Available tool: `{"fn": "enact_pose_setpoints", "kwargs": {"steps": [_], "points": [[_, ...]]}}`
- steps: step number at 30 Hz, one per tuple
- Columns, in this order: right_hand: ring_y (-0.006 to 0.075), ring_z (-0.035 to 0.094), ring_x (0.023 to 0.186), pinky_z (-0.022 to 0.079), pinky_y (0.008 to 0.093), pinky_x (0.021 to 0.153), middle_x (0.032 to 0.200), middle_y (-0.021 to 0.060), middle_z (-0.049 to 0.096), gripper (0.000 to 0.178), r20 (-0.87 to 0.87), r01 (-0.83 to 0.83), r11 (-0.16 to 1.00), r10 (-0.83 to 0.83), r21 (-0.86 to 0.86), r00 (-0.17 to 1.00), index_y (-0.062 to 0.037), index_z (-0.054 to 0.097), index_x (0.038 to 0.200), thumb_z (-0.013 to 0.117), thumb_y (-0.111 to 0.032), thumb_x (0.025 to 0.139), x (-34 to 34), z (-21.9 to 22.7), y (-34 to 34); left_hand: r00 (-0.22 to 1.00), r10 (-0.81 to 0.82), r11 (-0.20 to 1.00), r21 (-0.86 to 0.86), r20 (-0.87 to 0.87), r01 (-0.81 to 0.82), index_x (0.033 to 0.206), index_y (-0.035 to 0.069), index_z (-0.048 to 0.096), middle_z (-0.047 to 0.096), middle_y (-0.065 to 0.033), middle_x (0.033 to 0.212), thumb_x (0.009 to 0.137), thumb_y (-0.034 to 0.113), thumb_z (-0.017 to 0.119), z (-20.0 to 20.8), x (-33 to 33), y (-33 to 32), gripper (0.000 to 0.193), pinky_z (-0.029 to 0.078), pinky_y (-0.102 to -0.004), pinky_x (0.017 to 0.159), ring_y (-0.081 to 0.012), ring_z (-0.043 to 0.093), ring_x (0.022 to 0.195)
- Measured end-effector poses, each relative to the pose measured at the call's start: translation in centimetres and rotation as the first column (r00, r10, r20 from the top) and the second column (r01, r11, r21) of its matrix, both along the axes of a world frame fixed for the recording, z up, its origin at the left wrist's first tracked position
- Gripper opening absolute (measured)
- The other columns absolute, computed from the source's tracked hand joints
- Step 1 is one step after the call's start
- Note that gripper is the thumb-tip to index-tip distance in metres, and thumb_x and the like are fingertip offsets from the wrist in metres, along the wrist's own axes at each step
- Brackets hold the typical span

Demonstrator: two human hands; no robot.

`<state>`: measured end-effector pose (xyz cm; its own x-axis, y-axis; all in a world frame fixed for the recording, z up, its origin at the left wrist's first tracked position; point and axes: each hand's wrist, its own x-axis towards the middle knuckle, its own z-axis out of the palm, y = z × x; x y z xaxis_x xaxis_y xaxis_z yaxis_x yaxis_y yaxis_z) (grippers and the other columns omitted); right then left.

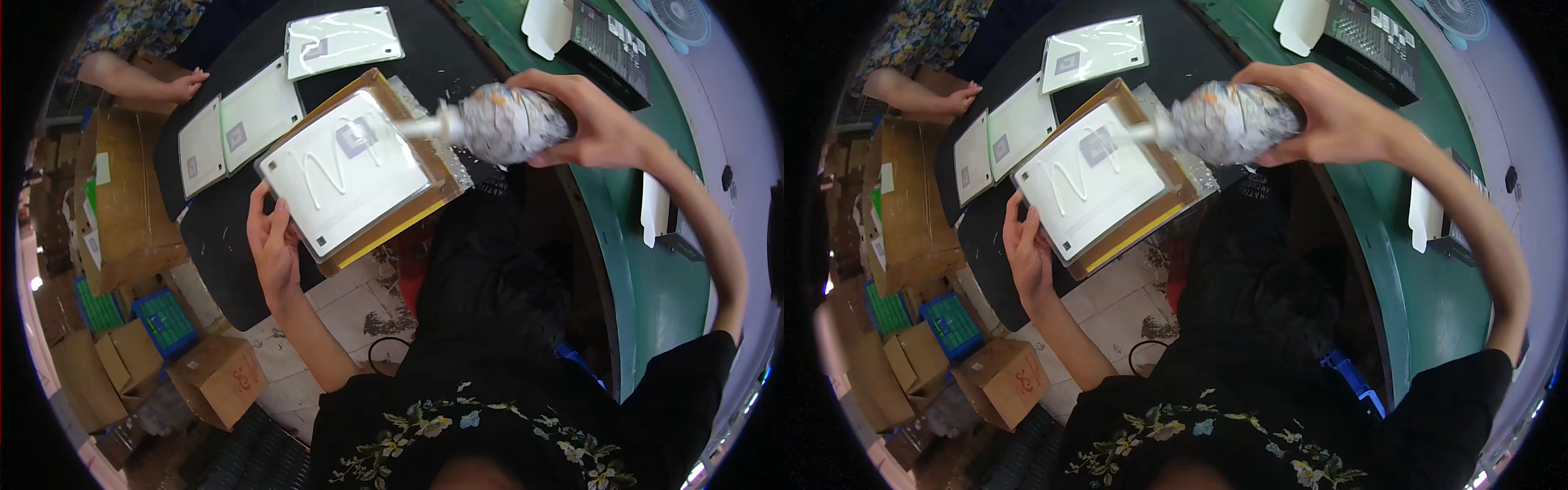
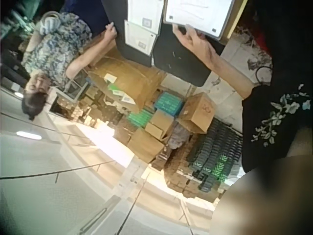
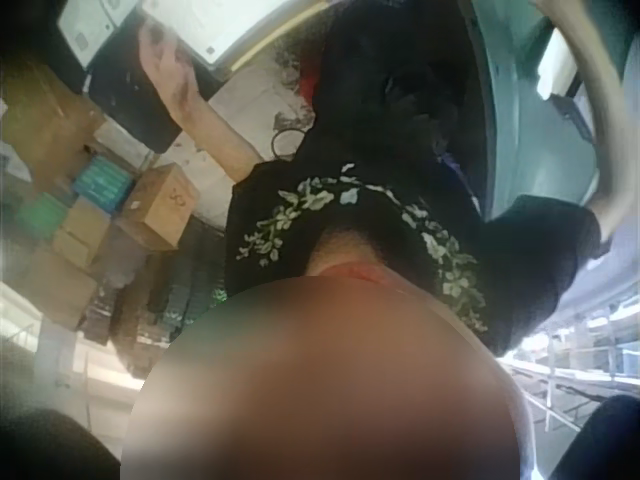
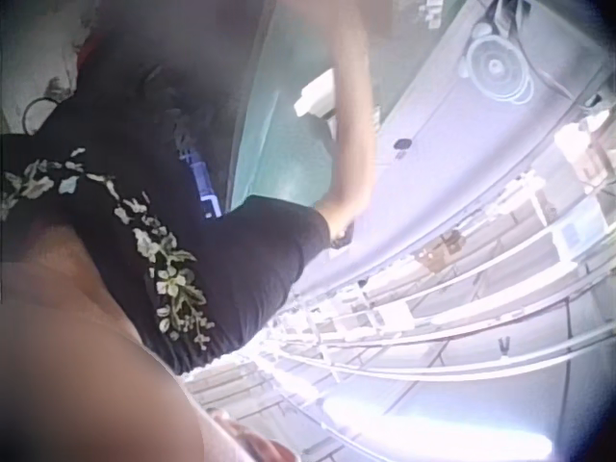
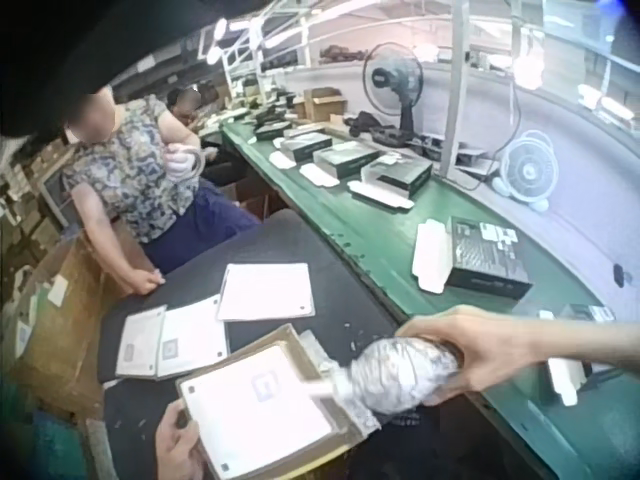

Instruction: Applying glue to plastic inserts and packaging computer mice into branded boxes.

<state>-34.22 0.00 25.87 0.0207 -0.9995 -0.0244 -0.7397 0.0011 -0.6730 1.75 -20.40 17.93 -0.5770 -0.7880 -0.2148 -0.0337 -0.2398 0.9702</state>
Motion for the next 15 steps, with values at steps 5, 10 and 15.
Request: {"fn": "enact_pose_setpoints", "kwargs": {"steps": [5, 10, 15], "points": [[0.0166, 0.059, 0.105, 0.046, 0.0333, 0.096, 0.111, 0.0064, 0.061, 0.068, 0.686, 0.542, 0.822, -0.292, -0.177, 0.667, -0.0036, 0.051, 0.12, 0.087, -0.01, 0.063, 1.7, -7.5, 0.0, 0.977, 0.054, 0.995, -0.076, -0.204, -0.071, 0.14, 0.001, 0.037, 0.058, -0.0124, 0.125, 0.098, 0.005, 0.053, 0.0, 1.9, 1.9, 0.046, 0.043, -0.0349, 0.099, -0.0196, 0.056, 0.114], [0.024, 0.06, 0.103, 0.047, 0.0361, 0.094, 0.111, 0.0135, 0.06, 0.079, 0.64, 0.74, 0.547, -0.416, -0.391, 0.646, -0.0016, 0.046, 0.125, 0.088, -0.024, 0.062, 2.7, -13.6, -3.5, 0.989, 0.138, 0.977, -0.154, -0.053, -0.145, 0.146, 0.0, 0.029, 0.042, -0.0191, 0.144, 0.095, 0.015, 0.053, 1.7, 4.4, 5.6, 0.058, 0.034, -0.0451, 0.11, -0.0305, 0.044, 0.13], [0.0399, 0.061, 0.105, 0.049, 0.043, 0.088, 0.108, 0.0246, 0.061, 0.076, 0.569, 0.614, 0.678, -0.34, -0.403, 0.748, 0.0006, 0.041, 0.12, 0.086, -0.018, 0.062, 2.9, -13.0, -2.5, 0.99, -0.133, 0.97, -0.211, -0.049, 0.12, 0.144, -0.002, 0.03, 0.042, -0.0209, 0.142, 0.094, 0.018, 0.054, 2.7, 2.3, 12.2, 0.059, 0.036, -0.0438, 0.108, -0.0316, 0.046, 0.127]]}}
